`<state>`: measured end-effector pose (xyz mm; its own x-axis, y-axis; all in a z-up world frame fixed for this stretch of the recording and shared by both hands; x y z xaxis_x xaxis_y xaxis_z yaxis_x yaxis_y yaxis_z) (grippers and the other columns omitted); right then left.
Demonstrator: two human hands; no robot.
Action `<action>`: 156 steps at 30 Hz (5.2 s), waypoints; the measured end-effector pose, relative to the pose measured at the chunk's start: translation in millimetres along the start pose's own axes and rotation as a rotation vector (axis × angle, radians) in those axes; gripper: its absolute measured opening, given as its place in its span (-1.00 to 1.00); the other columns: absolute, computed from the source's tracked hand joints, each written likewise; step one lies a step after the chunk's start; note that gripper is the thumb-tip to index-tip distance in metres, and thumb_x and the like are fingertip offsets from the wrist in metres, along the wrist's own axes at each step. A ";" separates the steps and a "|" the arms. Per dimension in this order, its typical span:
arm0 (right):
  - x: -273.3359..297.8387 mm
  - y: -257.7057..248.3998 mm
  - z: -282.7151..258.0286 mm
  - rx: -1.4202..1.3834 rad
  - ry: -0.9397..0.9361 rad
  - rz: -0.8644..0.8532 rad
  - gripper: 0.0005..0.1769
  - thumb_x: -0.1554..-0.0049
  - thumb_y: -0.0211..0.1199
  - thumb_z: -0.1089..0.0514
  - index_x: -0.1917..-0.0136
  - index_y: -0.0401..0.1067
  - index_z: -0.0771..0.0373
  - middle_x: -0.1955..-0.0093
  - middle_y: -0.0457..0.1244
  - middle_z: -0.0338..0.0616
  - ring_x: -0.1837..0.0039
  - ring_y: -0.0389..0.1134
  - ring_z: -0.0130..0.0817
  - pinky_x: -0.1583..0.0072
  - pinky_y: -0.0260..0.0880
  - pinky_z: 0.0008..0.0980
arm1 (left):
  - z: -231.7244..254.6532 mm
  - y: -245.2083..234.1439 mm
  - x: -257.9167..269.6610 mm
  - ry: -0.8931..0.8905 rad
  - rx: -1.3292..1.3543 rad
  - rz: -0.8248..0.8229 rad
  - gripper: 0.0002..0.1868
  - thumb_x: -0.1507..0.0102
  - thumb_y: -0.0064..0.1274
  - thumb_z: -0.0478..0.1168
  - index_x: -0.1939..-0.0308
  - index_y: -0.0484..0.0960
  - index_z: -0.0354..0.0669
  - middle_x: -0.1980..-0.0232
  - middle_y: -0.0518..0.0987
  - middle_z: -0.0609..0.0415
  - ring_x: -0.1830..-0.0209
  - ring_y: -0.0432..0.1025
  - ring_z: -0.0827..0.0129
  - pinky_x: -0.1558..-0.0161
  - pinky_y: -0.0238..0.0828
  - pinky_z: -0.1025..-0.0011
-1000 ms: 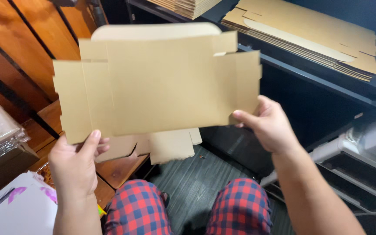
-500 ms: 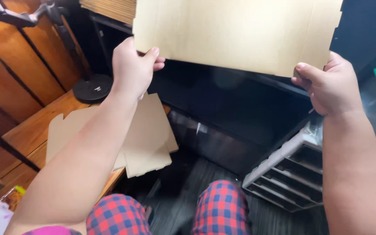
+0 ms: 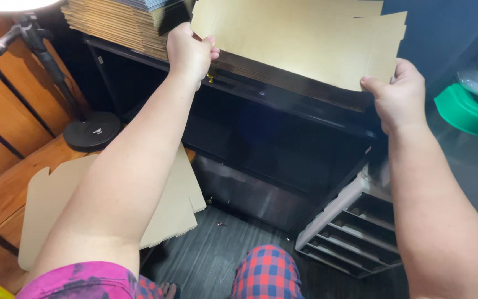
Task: The person sits on the floor and repeatedly picks up flat, pre-cut cardboard pieces from a wooden chair. They then place each piece onto a stack on a black shelf unit to the right.
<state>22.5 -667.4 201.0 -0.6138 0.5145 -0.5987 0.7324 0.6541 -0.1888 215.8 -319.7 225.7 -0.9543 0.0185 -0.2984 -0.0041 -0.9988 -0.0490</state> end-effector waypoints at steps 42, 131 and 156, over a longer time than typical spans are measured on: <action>-5.8 10.8 35.2 0.332 0.213 0.093 -0.79 -0.01 0.31 0.13 0.06 0.66 0.01 0.25 0.38 -0.42 0.27 0.28 -0.67 0.20 0.32 -0.57 | -56.9 44.8 -38.8 -0.095 -0.316 0.005 -0.70 -0.24 0.28 -0.11 -0.07 0.70 0.16 -0.01 0.71 0.31 -0.05 0.59 0.42 -0.07 0.53 0.35; 340.9 327.1 184.5 -0.039 0.434 -0.479 -0.54 -0.06 0.52 0.18 -0.24 0.58 0.21 0.17 0.33 -0.23 0.16 0.39 -0.55 0.06 0.50 -0.53 | -323.0 -150.2 201.8 -0.087 -0.895 -0.386 -0.39 -0.07 0.36 0.10 -0.20 0.59 0.23 -0.44 0.33 0.10 -0.59 0.12 0.10 -0.57 -0.18 -0.17; 333.1 321.9 155.6 -0.012 0.405 -0.419 -0.60 -0.09 0.48 0.24 -0.22 0.59 0.19 0.18 0.30 -0.22 0.13 0.36 -0.52 0.06 0.52 -0.54 | -273.9 -148.1 209.7 -0.166 -0.915 -0.555 0.08 0.18 0.55 0.17 -0.39 0.43 0.15 -0.56 0.18 -0.06 -0.70 -0.13 0.01 -0.58 -0.41 -0.31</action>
<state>99.7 -371.7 -180.3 -0.9161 0.3798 -0.1288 0.4007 0.8528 -0.3350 98.2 -155.4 -90.7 -0.9170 0.3821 0.1143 -0.2890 -0.4391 -0.8507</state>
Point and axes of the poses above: each hand's wrist, its own x-axis away from the middle knuckle, its own y-axis out of the palm, z = x × y, the point moved 2 cm from there along -x, towards the middle knuckle
